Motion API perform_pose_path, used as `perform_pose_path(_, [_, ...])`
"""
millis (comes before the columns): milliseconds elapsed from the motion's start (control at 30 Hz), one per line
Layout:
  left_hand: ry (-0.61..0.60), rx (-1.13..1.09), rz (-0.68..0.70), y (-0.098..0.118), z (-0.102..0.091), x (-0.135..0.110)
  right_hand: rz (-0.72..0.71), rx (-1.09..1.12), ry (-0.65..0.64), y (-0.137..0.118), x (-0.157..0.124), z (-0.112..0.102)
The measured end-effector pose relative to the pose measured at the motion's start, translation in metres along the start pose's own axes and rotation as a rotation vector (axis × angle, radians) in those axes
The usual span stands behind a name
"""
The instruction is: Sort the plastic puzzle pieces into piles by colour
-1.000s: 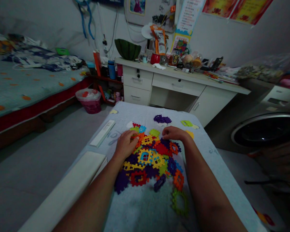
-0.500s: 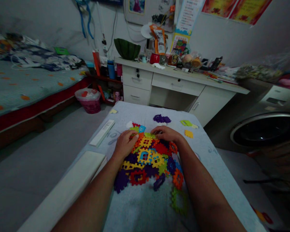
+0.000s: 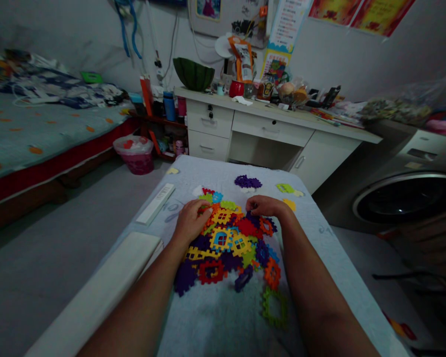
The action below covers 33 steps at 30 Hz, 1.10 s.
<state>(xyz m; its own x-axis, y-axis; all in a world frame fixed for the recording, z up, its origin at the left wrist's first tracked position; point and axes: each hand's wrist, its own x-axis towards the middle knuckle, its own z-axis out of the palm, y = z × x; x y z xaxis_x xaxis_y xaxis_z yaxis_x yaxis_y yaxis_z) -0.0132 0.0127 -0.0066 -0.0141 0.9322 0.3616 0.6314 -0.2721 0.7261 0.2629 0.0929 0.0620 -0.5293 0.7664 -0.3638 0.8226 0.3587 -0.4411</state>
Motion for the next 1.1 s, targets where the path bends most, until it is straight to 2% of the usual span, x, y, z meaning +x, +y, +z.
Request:
perform_pose_path(167, [0.001, 0.003, -0.004, 0.0, 0.0, 0.0, -0.026, 0.181, 0.043, 0.006, -0.002, -0.003])
perform_pose_path(333, [0.003, 0.003, -0.004, -0.001, 0.001, 0.001, -0.136, 0.56, 0.101, 0.016, -0.006, -0.004])
perform_pose_path(400, [-0.003, 0.006, 0.002, -0.002, 0.001, 0.001, -0.157, 0.691, 0.166, 0.02, -0.006, -0.004])
perform_pose_path(467, [-0.005, 0.012, 0.005, -0.002, 0.002, 0.001, -0.155, 0.779, 0.305, 0.024, -0.003, -0.002])
perform_pose_path(633, [0.02, 0.018, -0.003, -0.002, 0.002, 0.001, -0.056, 0.903, 0.836, 0.033, 0.017, 0.007])
perform_pose_path(767, [0.02, 0.025, -0.004, 0.0, 0.002, 0.0, 0.068, 0.8, 1.101, 0.042, 0.036, 0.016])
perform_pose_path(900, [0.019, 0.031, -0.007, 0.003, 0.001, -0.001, 0.16, 0.555, 1.217, 0.048, 0.049, 0.022])
perform_pose_path(967, [0.017, 0.025, -0.002, 0.004, 0.0, -0.001, 0.181, 0.412, 1.196, 0.048, 0.053, 0.024])
perform_pose_path(1100, [0.023, 0.014, -0.003, 0.005, -0.001, 0.0, 0.154, 0.213, 0.989, 0.047, 0.055, 0.027])
